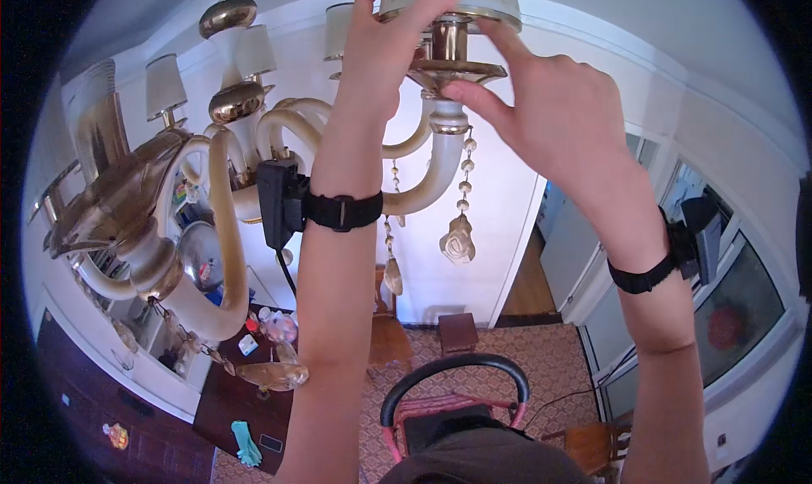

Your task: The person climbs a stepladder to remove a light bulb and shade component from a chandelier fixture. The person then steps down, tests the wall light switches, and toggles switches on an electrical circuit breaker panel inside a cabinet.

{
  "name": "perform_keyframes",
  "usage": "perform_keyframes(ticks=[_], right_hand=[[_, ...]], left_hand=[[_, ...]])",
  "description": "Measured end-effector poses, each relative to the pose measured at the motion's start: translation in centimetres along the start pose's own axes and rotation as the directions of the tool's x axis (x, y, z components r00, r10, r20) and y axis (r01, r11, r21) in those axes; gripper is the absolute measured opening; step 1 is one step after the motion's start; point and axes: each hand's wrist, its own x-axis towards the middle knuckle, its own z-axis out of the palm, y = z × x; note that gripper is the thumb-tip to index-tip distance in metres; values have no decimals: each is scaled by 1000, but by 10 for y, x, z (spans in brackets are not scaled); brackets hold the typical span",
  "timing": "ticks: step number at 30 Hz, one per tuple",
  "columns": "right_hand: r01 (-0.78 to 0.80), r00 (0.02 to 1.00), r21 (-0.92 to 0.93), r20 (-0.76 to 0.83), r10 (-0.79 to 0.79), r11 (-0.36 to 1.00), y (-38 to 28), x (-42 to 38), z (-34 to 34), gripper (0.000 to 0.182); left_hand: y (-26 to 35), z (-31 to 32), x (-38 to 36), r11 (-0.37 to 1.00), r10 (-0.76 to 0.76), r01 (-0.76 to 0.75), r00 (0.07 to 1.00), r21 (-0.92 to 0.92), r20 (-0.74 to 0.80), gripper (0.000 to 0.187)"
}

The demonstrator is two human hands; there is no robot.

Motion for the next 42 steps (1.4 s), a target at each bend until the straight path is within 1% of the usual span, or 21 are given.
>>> perform_keyframes(ticks=[1, 3, 4, 6, 7, 9, 10, 12, 13, 16, 18, 19, 21, 22, 24, 28, 30, 33, 36, 40, 42], right_hand=[[-3, 1000, 1, 0, 3, 1000, -1, 1, 3, 62], [96, 995, 99, -51, -91, 990, -6, 3, 7, 64], [89, 995, 100, -49, -85, 991, -6, 4, 7, 64], [48, 999, 24, 17, -48, 999, -4, 7, 7, 65], [53, 998, 23, 20, -53, 998, -2, 5, 8, 65], [-31, 999, -42, 44, 32, 999, 4, 0, 11, 65], [-28, 999, -42, 44, 30, 999, 3, 0, 11, 65], [87, 994, 118, -75, -79, 989, -1, -2, 11, 66], [79, 995, 118, -72, -70, 990, 0, -1, 13, 66], [87, 995, 29, -47, -86, 996, 1, 4, 14, 66], [-57, 996, -34, 72, 59, 998, 0, 2, 8, 65], [-53, 996, -31, 75, 55, 998, 0, 0, 9, 65], [43, 999, 59, -28, -41, 997, 1, -1, 10, 64], [41, 999, 60, -29, -39, 997, 1, 1, 11, 64], [59, 998, 92, 6, -59, 994, -1, 6, 14, 64], [79, 997, 60, -18, -78, 995, -3, 4, 12, 63], [33, 999, 66, 41, -36, 997, -5, 5, 9, 62], [32, 998, 79, 60, -37, 996, -6, 5, 6, 61], [44, 998, 61, 43, -47, 997, -8, 4, 6, 62], [36, 999, 54, 35, -38, 998, -6, 5, 3, 62], [21, 1000, 11, 4, -21, 1000, -3, 5, 2, 63]], left_hand=[[-1, -1, 1, 1000, -1, 1, 1000, 1, 3, 69], [-2, -3, 3, 998, -62, 62, 998, 11, -22, 68], [-3, -3, 3, 998, -66, 67, 998, 12, -17, 68], [-4, -3, 4, 1000, -8, 8, 998, -6, 56, 66], [-4, -3, 4, 1000, -9, 9, 999, -10, 51, 66], [-4, -1, 2, 1000, -10, 9, 1000, 16, 27, 62], [-4, -2, 3, 1000, -8, 8, 1000, 15, 25, 62], [-7, -3, 5, 999, -50, 51, 999, -7, 17, 58], [-8, -2, 6, 998, -55, 55, 998, -6, 24, 58], [-10, -2, 8, 999, -33, 32, 998, 21, 48, 58], [-11, -1, 6, 1000, -16, 17, 999, -16, 29, 59], [-10, -2, 6, 1000, -18, 19, 1000, -15, 24, 59], [-7, -3, 8, 996, -89, 89, 992, 8, 84, 61], [-7, -3, 10, 996, -90, 89, 992, 9, 86, 61], [-7, -4, 12, 988, -152, 150, 985, 28, 83, 62], [-5, -6, 10, 990, -141, 139, 984, 28, 108, 64], [-4, -7, 12, 991, -132, 134, 977, 0, 167, 67], [-6, -8, 14, 995, -99, 97, 984, 19, 147, 70], [-2, -6, 7, 992, -121, 123, 983, -6, 138, 70], [6, 0, 0, 996, -90, 87, 991, 29, 99, 70], [4, 1, 5, 995, -95, 97, 989, -14, 117, 70]])
